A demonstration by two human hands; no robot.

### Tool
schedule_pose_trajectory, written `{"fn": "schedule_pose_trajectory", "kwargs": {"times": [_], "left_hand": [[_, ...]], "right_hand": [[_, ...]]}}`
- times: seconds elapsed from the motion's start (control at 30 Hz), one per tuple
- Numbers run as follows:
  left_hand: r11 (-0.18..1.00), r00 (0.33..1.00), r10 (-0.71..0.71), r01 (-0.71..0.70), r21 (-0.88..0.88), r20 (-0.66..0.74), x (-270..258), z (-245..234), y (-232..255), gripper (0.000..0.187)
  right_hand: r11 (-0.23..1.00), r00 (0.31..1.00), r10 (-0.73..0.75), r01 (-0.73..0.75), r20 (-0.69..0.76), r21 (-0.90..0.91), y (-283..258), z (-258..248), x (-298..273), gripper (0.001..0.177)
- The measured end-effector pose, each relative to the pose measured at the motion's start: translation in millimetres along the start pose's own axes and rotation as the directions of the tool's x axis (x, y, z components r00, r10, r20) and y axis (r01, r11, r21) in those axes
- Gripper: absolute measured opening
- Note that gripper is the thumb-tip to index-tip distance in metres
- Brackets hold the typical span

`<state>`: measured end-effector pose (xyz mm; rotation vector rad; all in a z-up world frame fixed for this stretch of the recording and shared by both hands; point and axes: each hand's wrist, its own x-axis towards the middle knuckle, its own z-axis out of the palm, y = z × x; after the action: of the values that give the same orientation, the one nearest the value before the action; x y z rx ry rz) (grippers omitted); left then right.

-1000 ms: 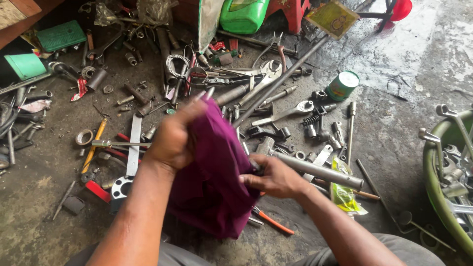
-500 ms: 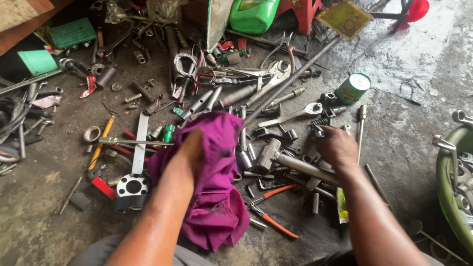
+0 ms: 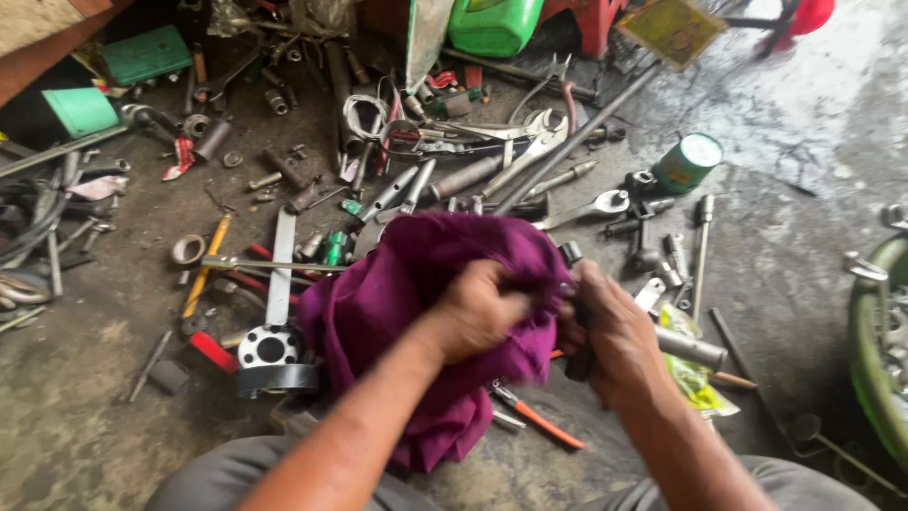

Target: The person sits on the floor and wipes various small metal mechanical parts with a purple cloth. They pick up each part, wipe it thoroughly, and place it back down among the scattered tools.

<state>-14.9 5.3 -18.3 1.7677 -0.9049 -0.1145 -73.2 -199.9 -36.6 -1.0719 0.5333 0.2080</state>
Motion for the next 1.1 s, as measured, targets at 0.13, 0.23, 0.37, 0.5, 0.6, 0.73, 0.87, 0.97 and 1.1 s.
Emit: {"fn": "schedule_pose_trajectory", "kwargs": {"times": [0.13,0.23,0.37,0.5,0.6,0.73,0.87,0.97,1.1], "left_hand": [[0.99,0.998,0.055,-0.055,-0.129,-0.005,-0.8,20.1,13.7,0.016],[0.969,0.935,-0.218,0.173,-0.176,-0.281,0.0,17.2,16.4,0.017],[0.901,0.834,-0.402,0.287,-0.325,-0.378,6.8,14.8,15.9,0.019],[0.662,0.743,-0.623,0.335,-0.67,-0.245,11.1,26.7,8.7,0.014],[0.704,0.763,-0.588,0.321,-0.633,-0.267,8.3,30.3,2.1,0.014],[0.751,0.839,-0.516,0.346,-0.562,-0.173,2.7,24.7,-5.6,0.014],[0.978,0.959,-0.133,0.087,-0.188,-0.249,2.5,20.3,-13.1,0.007],[0.754,0.889,-0.366,0.108,-0.648,-0.277,8.2,8.5,-17.2,0.01],[0.364,0.791,-0.59,0.084,-0.928,-0.16,15.6,-14.5,-16.1,0.025]], "right_hand": [[0.949,0.976,0.202,-0.215,0.078,0.231,25.5,2.3,-3.4,0.019],[0.926,0.966,0.146,-0.21,0.214,0.314,24.3,9.8,4.5,0.025],[0.972,0.969,-0.233,0.233,0.088,0.004,16.9,28.7,6.2,0.016],[0.664,0.786,-0.568,0.613,0.245,-0.428,8.7,27.4,0.7,0.017],[0.372,0.634,-0.69,0.724,0.349,-0.581,4.3,21.9,-0.9,0.016],[0.764,0.851,-0.482,0.525,0.209,-0.375,-0.6,19.3,1.2,0.018],[0.982,0.92,0.134,-0.173,0.368,0.076,-19.2,7.9,3.7,0.036],[0.962,0.838,0.017,-0.163,0.545,0.22,-33.4,2.9,-1.9,0.038],[0.918,0.75,-0.169,-0.115,0.639,0.378,-48.6,1.0,-8.5,0.041]]}}
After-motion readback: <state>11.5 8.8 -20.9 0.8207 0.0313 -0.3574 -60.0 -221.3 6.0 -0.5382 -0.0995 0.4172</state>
